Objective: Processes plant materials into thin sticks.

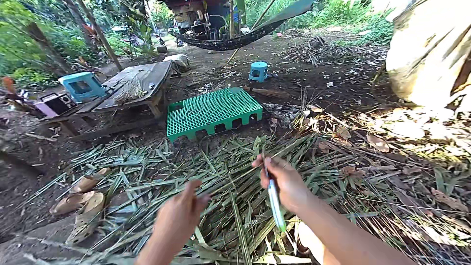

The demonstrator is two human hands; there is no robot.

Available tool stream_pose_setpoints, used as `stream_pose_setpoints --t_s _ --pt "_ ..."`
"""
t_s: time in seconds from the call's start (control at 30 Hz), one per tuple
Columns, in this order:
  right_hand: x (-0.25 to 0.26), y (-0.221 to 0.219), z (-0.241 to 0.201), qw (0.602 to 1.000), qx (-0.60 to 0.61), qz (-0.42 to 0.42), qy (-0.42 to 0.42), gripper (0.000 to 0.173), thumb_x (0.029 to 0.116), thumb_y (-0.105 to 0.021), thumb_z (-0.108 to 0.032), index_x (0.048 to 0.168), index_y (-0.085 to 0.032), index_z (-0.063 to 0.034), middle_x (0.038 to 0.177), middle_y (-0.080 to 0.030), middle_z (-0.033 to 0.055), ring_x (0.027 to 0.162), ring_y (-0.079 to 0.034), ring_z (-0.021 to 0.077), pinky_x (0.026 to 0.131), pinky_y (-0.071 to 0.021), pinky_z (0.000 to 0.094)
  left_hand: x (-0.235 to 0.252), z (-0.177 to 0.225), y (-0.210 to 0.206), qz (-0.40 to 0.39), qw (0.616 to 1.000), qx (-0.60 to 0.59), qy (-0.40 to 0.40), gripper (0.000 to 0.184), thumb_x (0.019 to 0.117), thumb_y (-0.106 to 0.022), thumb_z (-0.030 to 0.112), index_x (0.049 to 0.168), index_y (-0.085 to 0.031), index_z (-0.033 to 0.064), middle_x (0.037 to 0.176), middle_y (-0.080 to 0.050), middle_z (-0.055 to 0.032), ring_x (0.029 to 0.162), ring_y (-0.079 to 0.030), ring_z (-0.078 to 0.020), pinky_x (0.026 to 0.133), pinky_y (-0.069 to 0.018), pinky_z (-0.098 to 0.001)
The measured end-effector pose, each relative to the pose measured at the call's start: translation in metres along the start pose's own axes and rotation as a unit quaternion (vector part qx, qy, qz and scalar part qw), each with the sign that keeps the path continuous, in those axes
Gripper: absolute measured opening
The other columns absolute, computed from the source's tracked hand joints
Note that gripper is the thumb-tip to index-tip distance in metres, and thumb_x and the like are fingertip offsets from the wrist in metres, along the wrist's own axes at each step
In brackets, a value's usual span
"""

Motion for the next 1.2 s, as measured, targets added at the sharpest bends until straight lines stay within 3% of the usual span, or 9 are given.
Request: stream_pose_setpoints --t_s 0.07,0.17,0.33,0.47,0.77,0.97,1.07,1.13,1.2 --pt "-0.022 -0.031 0.019 0.997 -0.015 -0.074 -0.018 0.025 0.1104 -0.037 -0.011 0.12 -0.057 -0.0016 0.1 -0.07 0.0013 0.056 -0.055 0.0015 0.053 -0.0492 0.017 0.001 0.036 -0.019 0.001 0.999 -0.034 -0.041 0.034 0.1019 -0.06 0.025 0.129 -0.065 0.0044 0.078 -0.07 -0.0116 0.063 -0.068 -0.0315 0.058 -0.056 -0.0555" --pt "-0.042 -0.053 0.029 0.986 -0.054 -0.16 0.008 0.022 0.1084 -0.04 -0.013 0.122 -0.055 -0.0051 0.093 -0.062 -0.0052 0.06 -0.055 -0.0004 0.057 -0.0514 0.0164 -0.002 0.059 -0.029 0.063 0.991 -0.072 -0.091 0.019 0.1026 -0.055 0.017 0.104 -0.069 0.0035 0.078 -0.068 -0.0095 0.063 -0.068 -0.0242 0.057 -0.0573 -0.0439" --pt "-0.043 -0.054 0.024 0.958 -0.011 -0.287 0.025 0.038 0.1055 -0.031 -0.013 0.136 -0.052 -0.0053 0.089 -0.06 -0.009 0.067 -0.055 -0.0008 0.061 -0.0487 0.0158 -0.014 0.052 -0.022 0.083 0.98 -0.152 -0.101 0.026 0.1057 -0.045 0.018 0.099 -0.067 0.0058 0.065 -0.057 0.0 0.055 -0.055 -0.0067 0.053 -0.0481 -0.0211" --pt "-0.046 -0.048 0.02 0.943 0.048 -0.328 -0.024 0.04 0.1048 -0.038 -0.011 0.142 -0.051 -0.0112 0.072 -0.059 -0.0113 0.06 -0.057 -0.0008 0.058 -0.0492 0.0157 -0.021 0.05 -0.018 0.102 0.977 -0.148 -0.119 0.025 0.1057 -0.046 0.018 0.098 -0.067 0.0069 0.066 -0.056 0.0007 0.054 -0.052 -0.0035 0.053 -0.0453 -0.0162" --pt "-0.03 -0.018 0.002 0.974 -0.042 -0.21 -0.071 0.034 0.1029 -0.04 -0.008 0.127 -0.063 -0.0055 0.063 -0.053 -0.0121 0.048 -0.047 -0.0033 0.047 -0.0424 0.0127 -0.034 0.052 -0.005 0.176 0.97 0.029 -0.164 0.025 0.1032 -0.047 0.018 0.094 -0.068 0.0085 0.067 -0.062 -0.0033 0.053 -0.06 -0.015 0.046 -0.0481 -0.0284" --pt "0.001 0.011 -0.007 0.997 -0.048 -0.066 -0.007 0.039 0.1052 -0.028 -0.001 0.126 -0.061 -0.0015 0.065 -0.055 -0.006 0.048 -0.048 -0.0001 0.047 -0.0449 0.0142 -0.033 0.041 -0.01 0.173 0.973 0.052 -0.143 0.024 0.1008 -0.048 0.018 0.093 -0.069 0.0088 0.064 -0.061 -0.0028 0.05 -0.059 -0.0153 0.044 -0.0478 -0.0292" --pt "0.02 0.043 -0.018 0.996 -0.035 0.081 0.022 0.032 0.109 -0.033 -0.009 0.119 -0.063 -0.0039 0.065 -0.055 -0.0049 0.046 -0.046 0.0009 0.046 -0.0437 0.016 -0.037 0.028 -0.005 0.183 0.975 0.062 -0.108 0.025 0.101 -0.049 0.02 0.092 -0.069 0.0079 0.064 -0.062 -0.0035 0.049 -0.06 -0.0163 0.043 -0.0485 -0.032" --pt "0.028 0.067 -0.036 0.989 -0.053 0.126 0.057 0.034 0.1118 -0.03 -0.013 0.129 -0.058 -0.0067 0.061 -0.047 -0.0074 0.045 -0.045 0.0015 0.046 -0.0441 0.0167 -0.042 0.014 0.005 0.199 0.975 0.061 -0.081 0.026 0.1004 -0.049 0.02 0.092 -0.07 0.0069 0.063 -0.062 -0.0038 0.049 -0.058 -0.0151 0.043 -0.0472 -0.0305" --pt "0.018 0.054 -0.033 0.993 -0.108 0.024 0.044 0.039 0.1097 -0.028 -0.01 0.142 -0.049 -0.0082 0.062 -0.047 -0.0088 0.048 -0.047 0.0011 0.049 -0.0456 0.0175 -0.042 0.009 0.01 0.214 0.972 0.058 -0.073 0.026 0.1 -0.05 0.02 0.091 -0.07 0.0072 0.063 -0.062 -0.0035 0.049 -0.057 -0.0132 0.045 -0.0468 -0.0279"
Point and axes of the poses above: each hand's wrist, its own x-axis towards the middle knuckle, its own y-axis out of the back of the hand, z = x × y, the point moved 6 cm from there along x, towards the middle knuckle
